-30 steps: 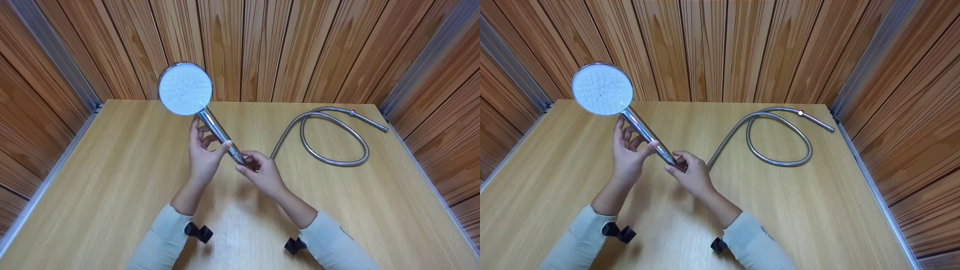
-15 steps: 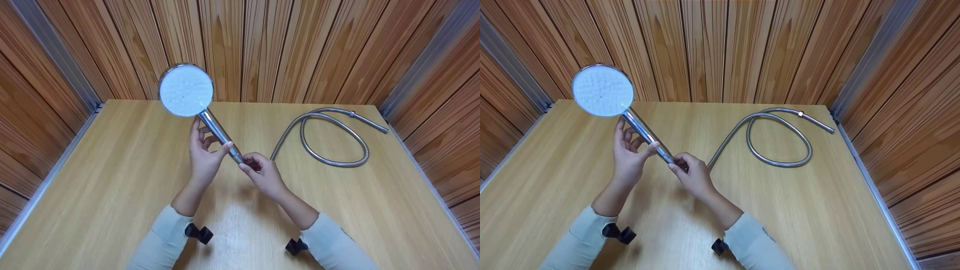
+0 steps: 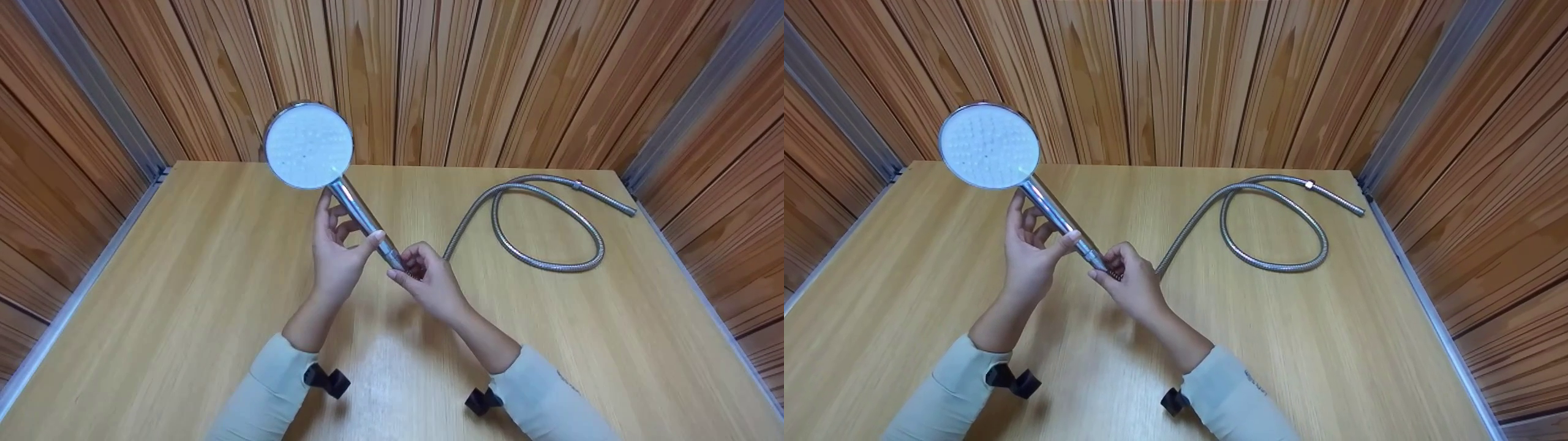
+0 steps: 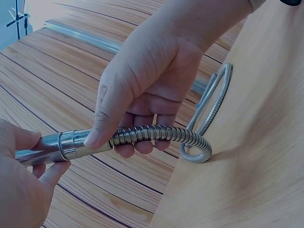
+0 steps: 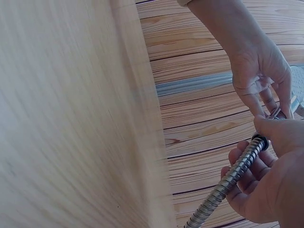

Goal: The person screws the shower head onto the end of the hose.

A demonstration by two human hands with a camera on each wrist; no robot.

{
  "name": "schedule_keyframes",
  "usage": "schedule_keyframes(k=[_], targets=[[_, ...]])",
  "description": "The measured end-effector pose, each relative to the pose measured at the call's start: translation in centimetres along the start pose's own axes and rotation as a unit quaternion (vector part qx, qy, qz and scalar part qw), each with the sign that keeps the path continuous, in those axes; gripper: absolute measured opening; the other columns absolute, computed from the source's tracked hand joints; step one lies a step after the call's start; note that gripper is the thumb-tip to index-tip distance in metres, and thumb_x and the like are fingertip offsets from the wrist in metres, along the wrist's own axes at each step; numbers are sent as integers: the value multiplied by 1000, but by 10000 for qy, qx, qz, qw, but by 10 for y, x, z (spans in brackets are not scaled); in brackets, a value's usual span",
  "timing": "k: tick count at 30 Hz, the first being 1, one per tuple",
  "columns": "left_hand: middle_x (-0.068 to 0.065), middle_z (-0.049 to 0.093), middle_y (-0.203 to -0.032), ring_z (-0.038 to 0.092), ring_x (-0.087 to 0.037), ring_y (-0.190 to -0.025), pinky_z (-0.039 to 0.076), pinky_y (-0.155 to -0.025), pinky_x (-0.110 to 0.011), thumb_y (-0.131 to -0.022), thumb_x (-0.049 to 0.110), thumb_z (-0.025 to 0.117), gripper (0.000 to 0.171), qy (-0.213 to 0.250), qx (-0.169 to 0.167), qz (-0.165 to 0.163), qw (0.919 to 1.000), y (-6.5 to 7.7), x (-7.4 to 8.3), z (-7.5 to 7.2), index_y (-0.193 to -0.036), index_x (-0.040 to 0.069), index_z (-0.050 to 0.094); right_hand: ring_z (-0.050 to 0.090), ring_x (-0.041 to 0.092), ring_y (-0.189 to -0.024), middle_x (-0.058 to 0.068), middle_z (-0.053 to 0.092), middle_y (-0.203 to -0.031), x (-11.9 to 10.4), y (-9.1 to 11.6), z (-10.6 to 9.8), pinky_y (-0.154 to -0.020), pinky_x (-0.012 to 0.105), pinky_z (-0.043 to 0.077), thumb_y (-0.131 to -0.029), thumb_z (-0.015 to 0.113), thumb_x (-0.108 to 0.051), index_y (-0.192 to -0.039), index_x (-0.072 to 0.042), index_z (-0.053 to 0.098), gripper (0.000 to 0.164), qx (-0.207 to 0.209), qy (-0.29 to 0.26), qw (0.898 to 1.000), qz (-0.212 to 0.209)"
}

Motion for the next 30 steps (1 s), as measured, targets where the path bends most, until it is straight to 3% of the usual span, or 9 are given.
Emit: schedule_keyframes(k=[4,10,14,17,22,30], targets=[[-11,50,-125,57,-26,-105,58,-77,-36,-79,0,79,99,-53,30,9,10000,-1,0,0,-155,15,17,57,18,-81,2,64,-92,-1,0,0,-68,27,49,-94,66,-16,-107,-5,62,18,-105,85,9997,-207],[-11,51,-124,58,-26,-105,58,-78,-37,-80,0,78,98,-36,68,-5,10000,-1,-1,-1,-155,15,18,58,17,-85,3,64,-96,-2,2,-1,-73,30,52,-98,60,-20,-113,-4,65,23,-237,222,9988,-376],[-11,50,-124,58,-27,-105,58,-77,-35,-80,1,79,98,-14,39,7,10000,0,0,1,-155,16,18,56,19,-82,3,62,-94,-2,3,-2,-70,29,49,-92,69,-23,-119,-8,59,32,-171,115,9995,-250],[-11,50,-124,57,-28,-105,59,-76,-37,-80,2,79,98,17,-6,-17,10000,0,0,2,-155,17,18,55,20,-80,4,61,-91,0,3,-2,-67,29,47,-86,76,-21,-115,-9,55,38,-49,74,9998,-152],[-11,50,-124,57,-27,-105,59,-74,-38,-80,3,79,98,-7,-13,-29,10000,2,1,3,-155,18,18,55,19,-80,4,61,-90,1,3,-2,-67,27,47,-88,73,-15,-105,-8,54,26,19,150,9998,-157],[-12,47,-124,56,-28,-105,59,-73,-38,-79,-3,77,100,171,-42,29,9998,1,1,2,-155,16,16,57,17,-83,3,62,-95,-1,3,-2,-70,27,50,-96,63,-15,-111,-5,61,19,-156,280,9984,-475]])
Point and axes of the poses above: each hand's wrist, its own y-axis away from the middle knuckle, its own z-axis out of the palm, x = y × z, the point moved 2 cm from there along -y, towards the middle knuckle
